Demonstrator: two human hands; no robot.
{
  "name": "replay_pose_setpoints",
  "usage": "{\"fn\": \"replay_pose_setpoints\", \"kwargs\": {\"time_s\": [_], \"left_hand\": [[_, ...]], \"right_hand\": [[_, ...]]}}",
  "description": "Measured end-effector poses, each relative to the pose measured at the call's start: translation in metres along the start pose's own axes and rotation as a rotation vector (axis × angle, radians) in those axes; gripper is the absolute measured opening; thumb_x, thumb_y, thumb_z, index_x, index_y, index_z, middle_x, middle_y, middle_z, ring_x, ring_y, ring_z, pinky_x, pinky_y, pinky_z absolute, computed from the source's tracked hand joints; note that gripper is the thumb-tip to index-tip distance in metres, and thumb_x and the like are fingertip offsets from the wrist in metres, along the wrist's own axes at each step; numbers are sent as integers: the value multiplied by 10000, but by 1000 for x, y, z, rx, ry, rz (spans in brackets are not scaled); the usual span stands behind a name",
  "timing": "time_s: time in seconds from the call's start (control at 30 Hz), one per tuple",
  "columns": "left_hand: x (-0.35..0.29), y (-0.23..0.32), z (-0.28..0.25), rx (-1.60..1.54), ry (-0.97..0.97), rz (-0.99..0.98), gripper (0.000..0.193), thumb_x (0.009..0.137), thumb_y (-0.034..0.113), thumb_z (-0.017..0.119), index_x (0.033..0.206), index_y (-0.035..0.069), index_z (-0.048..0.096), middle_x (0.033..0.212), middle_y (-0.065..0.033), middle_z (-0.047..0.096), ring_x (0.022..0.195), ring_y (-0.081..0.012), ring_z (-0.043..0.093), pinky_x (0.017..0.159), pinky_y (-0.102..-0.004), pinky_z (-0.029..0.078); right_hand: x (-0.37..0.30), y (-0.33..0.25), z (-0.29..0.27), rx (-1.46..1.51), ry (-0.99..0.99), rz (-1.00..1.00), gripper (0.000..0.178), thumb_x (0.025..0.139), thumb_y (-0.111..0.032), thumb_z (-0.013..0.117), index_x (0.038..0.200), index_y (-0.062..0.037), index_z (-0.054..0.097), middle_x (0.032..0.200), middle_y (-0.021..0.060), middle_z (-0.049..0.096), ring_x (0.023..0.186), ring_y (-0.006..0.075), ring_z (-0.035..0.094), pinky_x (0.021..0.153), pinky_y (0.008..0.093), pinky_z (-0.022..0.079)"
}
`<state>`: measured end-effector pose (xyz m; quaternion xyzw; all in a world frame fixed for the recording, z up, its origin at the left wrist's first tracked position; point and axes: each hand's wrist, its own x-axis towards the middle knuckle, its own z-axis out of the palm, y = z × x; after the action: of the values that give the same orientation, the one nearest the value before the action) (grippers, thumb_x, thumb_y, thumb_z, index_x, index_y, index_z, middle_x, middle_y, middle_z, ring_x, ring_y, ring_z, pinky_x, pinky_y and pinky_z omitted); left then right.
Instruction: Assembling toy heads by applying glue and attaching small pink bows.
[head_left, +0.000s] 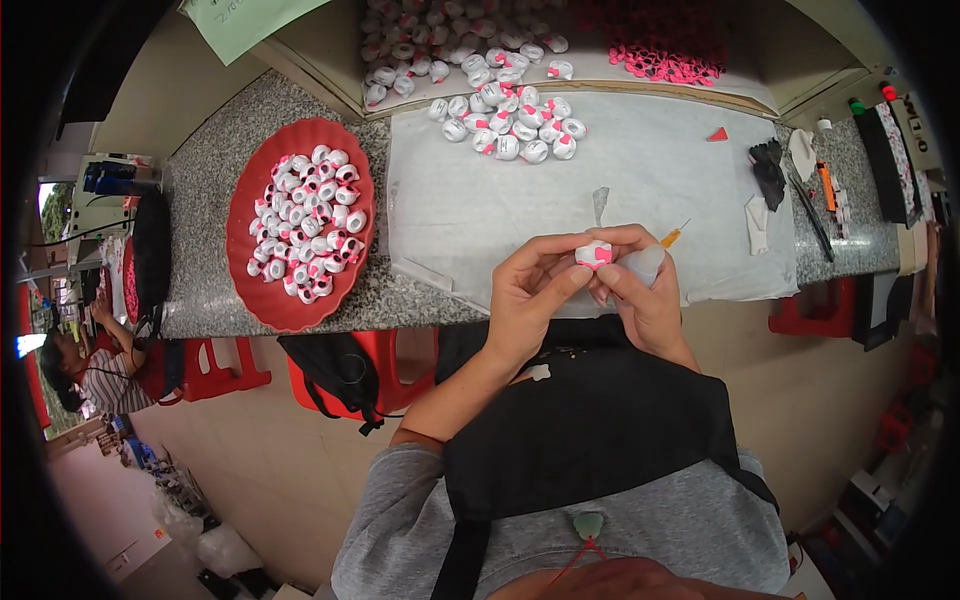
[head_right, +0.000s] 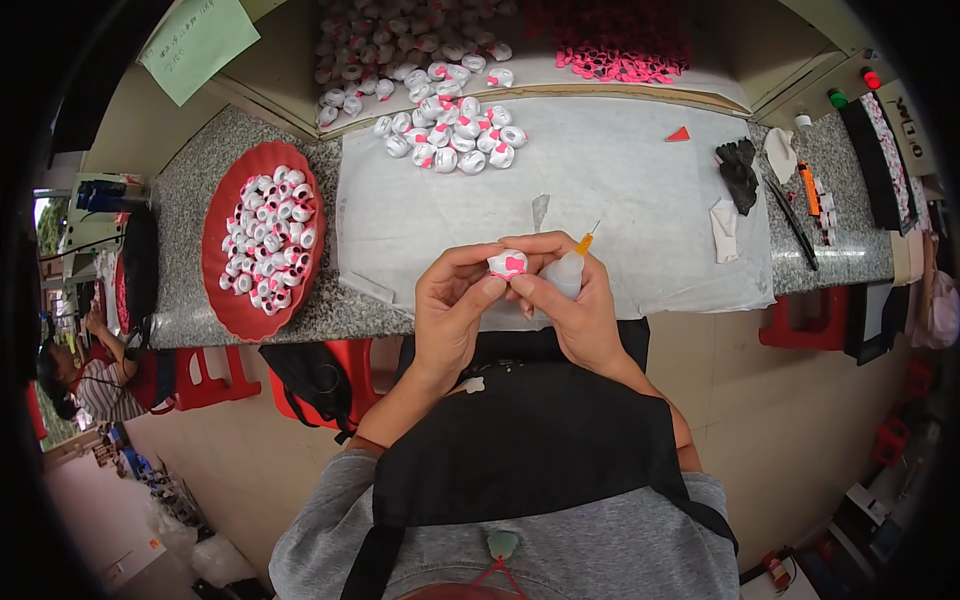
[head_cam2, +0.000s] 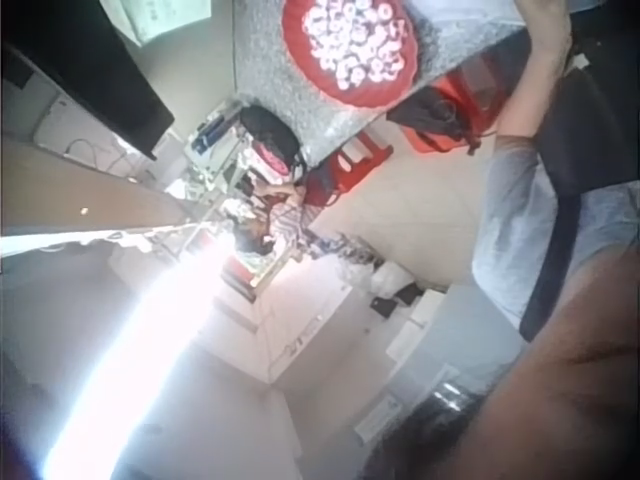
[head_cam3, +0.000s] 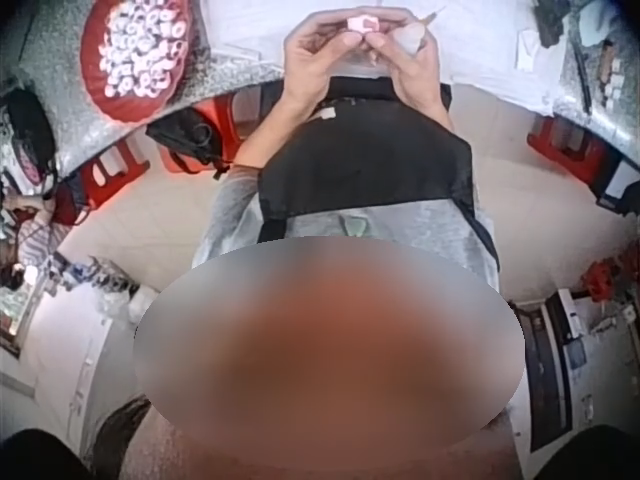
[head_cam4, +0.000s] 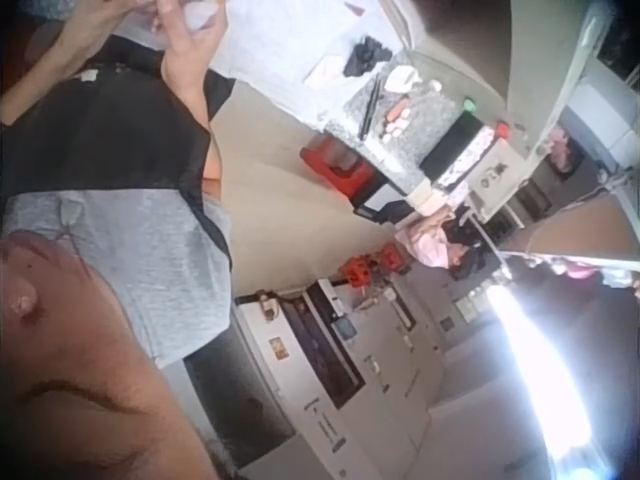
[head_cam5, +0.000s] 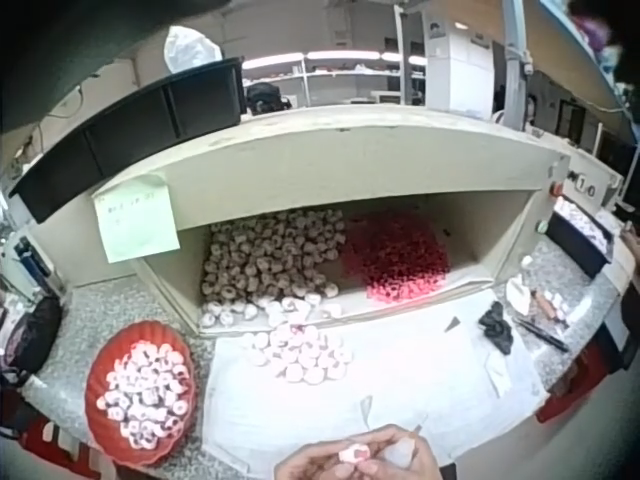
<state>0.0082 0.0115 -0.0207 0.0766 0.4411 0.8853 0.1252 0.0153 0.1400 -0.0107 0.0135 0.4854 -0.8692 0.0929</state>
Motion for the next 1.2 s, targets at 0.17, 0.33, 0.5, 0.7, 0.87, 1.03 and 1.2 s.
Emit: {"fn": "replay_pose_setpoints", "kwargs": {"time_s": [0.17, 0.33, 0.5, 0.7, 0.87, 1.03, 1.2], "left_hand": [[-2, -2, 3, -34, 12, -1, 229, 749, -21, 500, 975, -43, 473, 903, -116, 530, 804, -143, 524, 694, -241, 438], [-6, 0, 8, 2, 20, 41, 217, 754, -13, 499, 968, -42, 475, 905, -114, 528, 813, -145, 523, 693, -244, 439], [-2, -2, 2, 22, 16, 44, 220, 749, -21, 502, 965, -38, 464, 907, -113, 525, 822, -153, 521, 695, -244, 443], [-2, -3, -2, -102, -66, 101, 203, 741, -15, 519, 936, -34, 466, 901, -118, 521, 846, -161, 510, 713, -251, 437], [-2, -9, -6, -50, -38, 111, 213, 737, -18, 522, 941, -37, 463, 938, -126, 508, 867, -173, 502, 710, -260, 441], [-2, -9, -5, -59, -27, 99, 211, 742, -17, 518, 943, -41, 460, 949, -129, 505, 874, -176, 501, 716, -263, 439], [1, -6, -8, -64, -64, 106, 208, 752, -7, 508, 949, -45, 455, 938, -135, 510, 857, -171, 509, 684, -254, 450]], "right_hand": [[-3, 0, 1, -3, 12, -23, 252, 727, -34, 524, 968, 27, 478, 726, 38, 511, 623, 69, 471, 514, 182, 362], [-7, 3, 3, 43, 9, -75, 254, 727, -35, 525, 968, 30, 477, 727, 38, 510, 610, 70, 463, 519, 181, 362], [-4, -1, 4, -20, 45, -20, 244, 723, -21, 525, 957, 31, 478, 715, 40, 511, 602, 72, 458, 526, 182, 364], [-7, -1, 7, -111, 13, -39, 257, 691, -47, 559, 926, 14, 475, 735, 71, 520, 573, 100, 458, 516, 207, 369], [-5, 1, 6, -73, 28, -60, 237, 694, -28, 584, 910, 26, 503, 712, 50, 531, 604, 81, 483, 516, 188, 371], [-3, 5, 3, -69, 26, -80, 231, 692, -22, 586, 904, 24, 505, 701, 48, 528, 604, 84, 485, 517, 191, 373], [-1, 1, 7, -111, 30, -42, 223, 692, -23, 587, 896, 21, 509, 685, 47, 522, 593, 87, 479, 525, 196, 375]]}}
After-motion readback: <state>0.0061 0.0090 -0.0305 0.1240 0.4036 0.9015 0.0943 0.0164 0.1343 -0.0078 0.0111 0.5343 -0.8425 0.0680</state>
